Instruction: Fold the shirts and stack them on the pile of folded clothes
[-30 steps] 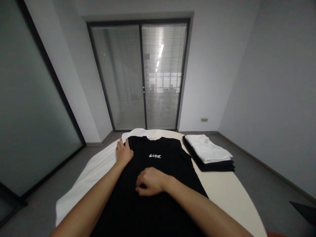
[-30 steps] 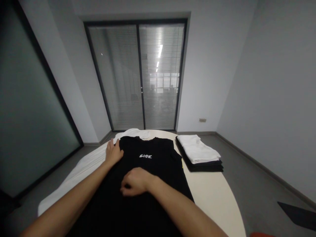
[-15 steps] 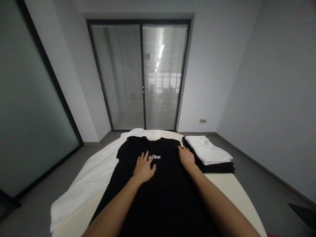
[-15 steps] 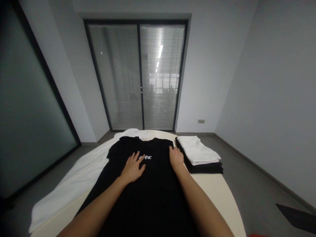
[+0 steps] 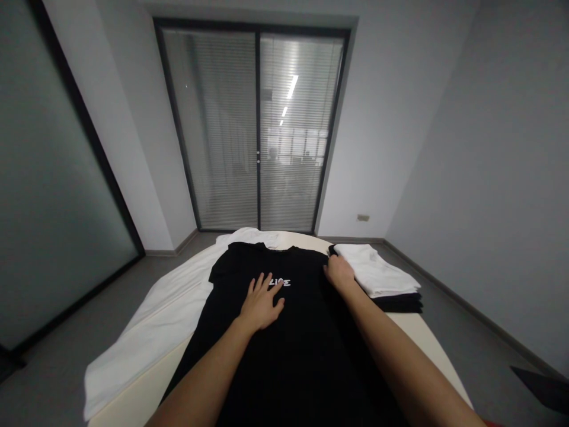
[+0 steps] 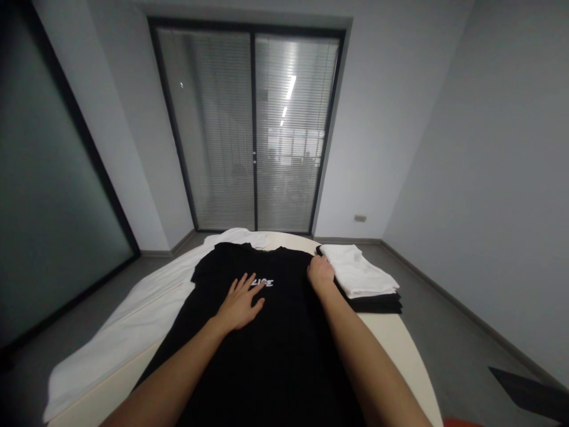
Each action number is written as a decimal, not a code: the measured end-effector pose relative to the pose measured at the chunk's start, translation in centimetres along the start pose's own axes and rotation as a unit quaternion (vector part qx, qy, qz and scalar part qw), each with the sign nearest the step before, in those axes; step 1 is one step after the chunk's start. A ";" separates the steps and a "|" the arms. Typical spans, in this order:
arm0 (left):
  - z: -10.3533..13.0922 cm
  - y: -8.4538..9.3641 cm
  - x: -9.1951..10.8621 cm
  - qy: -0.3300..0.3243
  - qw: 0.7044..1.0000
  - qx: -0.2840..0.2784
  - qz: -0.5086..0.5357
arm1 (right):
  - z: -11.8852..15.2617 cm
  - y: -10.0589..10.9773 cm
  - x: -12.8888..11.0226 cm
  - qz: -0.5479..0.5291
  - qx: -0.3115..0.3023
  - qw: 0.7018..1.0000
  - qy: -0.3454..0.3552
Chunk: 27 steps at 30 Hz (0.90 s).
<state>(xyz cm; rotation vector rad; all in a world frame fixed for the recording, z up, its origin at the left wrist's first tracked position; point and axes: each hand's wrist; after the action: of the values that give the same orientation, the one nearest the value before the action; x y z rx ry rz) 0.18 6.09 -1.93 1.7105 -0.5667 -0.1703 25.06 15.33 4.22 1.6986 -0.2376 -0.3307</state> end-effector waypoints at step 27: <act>0.0 0.6 0.3 -0.069 0.997 0.017 0.017 | -1.4 -1.3 0.4 -0.088 -0.154 0.973 0.146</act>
<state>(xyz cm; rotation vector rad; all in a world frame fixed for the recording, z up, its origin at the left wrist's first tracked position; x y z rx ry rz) 0.25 5.87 -1.31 1.7295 -0.7027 -0.2569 25.92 16.71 3.09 1.4395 0.1764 -0.2299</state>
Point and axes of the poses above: each hand's wrist, its own z-axis away from the middle knuckle, its own y-axis out of the back of the hand, x = y × z, and after that the axes turned 9 degrees about -y, right-handed
